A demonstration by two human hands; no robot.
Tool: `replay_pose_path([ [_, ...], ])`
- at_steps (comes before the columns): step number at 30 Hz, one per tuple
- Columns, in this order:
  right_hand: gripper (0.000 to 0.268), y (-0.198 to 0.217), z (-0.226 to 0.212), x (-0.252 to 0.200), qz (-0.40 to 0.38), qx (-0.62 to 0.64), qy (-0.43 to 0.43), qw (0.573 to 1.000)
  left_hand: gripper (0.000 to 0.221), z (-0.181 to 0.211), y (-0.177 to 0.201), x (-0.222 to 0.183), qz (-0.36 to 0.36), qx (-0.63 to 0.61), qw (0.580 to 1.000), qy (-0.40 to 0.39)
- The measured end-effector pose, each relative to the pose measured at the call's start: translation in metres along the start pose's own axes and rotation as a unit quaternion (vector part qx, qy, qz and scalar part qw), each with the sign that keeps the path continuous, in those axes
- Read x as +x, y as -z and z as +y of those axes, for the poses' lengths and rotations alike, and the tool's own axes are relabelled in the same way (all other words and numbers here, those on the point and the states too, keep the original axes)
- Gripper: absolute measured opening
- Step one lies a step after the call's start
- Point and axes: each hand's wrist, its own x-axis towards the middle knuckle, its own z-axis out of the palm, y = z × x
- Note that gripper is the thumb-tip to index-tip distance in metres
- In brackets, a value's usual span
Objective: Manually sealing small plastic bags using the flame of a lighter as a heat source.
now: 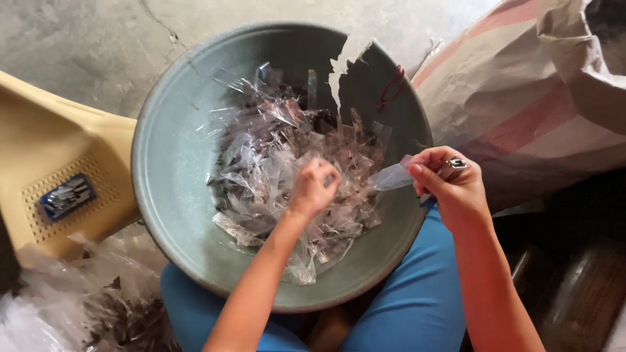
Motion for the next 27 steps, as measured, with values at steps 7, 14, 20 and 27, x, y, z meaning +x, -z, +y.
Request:
replay_pose_path([
  [7, 0.017, -0.027, -0.034, -0.009, -0.032, 0.01, 0.017, 0.999, 0.008, 0.101, 0.113, -0.012, 0.182, -0.379, 0.907, -0.034],
  [14, 0.044, -0.052, -0.065, -0.002, -0.105, 0.054, 0.016, 0.993, 0.026, 0.142, 0.15, -0.037, 0.174, -0.478, 0.858, -0.065],
  [20, 0.02, -0.07, -0.073, 0.004, -0.093, 0.139, 0.018, 0.986, 0.009, 0.148, 0.176, -0.064, 0.15, -0.469, 0.869, -0.053],
  [27, 0.038, -0.072, -0.082, -0.001, -0.16, 0.019, 0.056, 0.985, 0.008, 0.153, 0.194, -0.069, 0.21, -0.309, 0.921, -0.11],
])
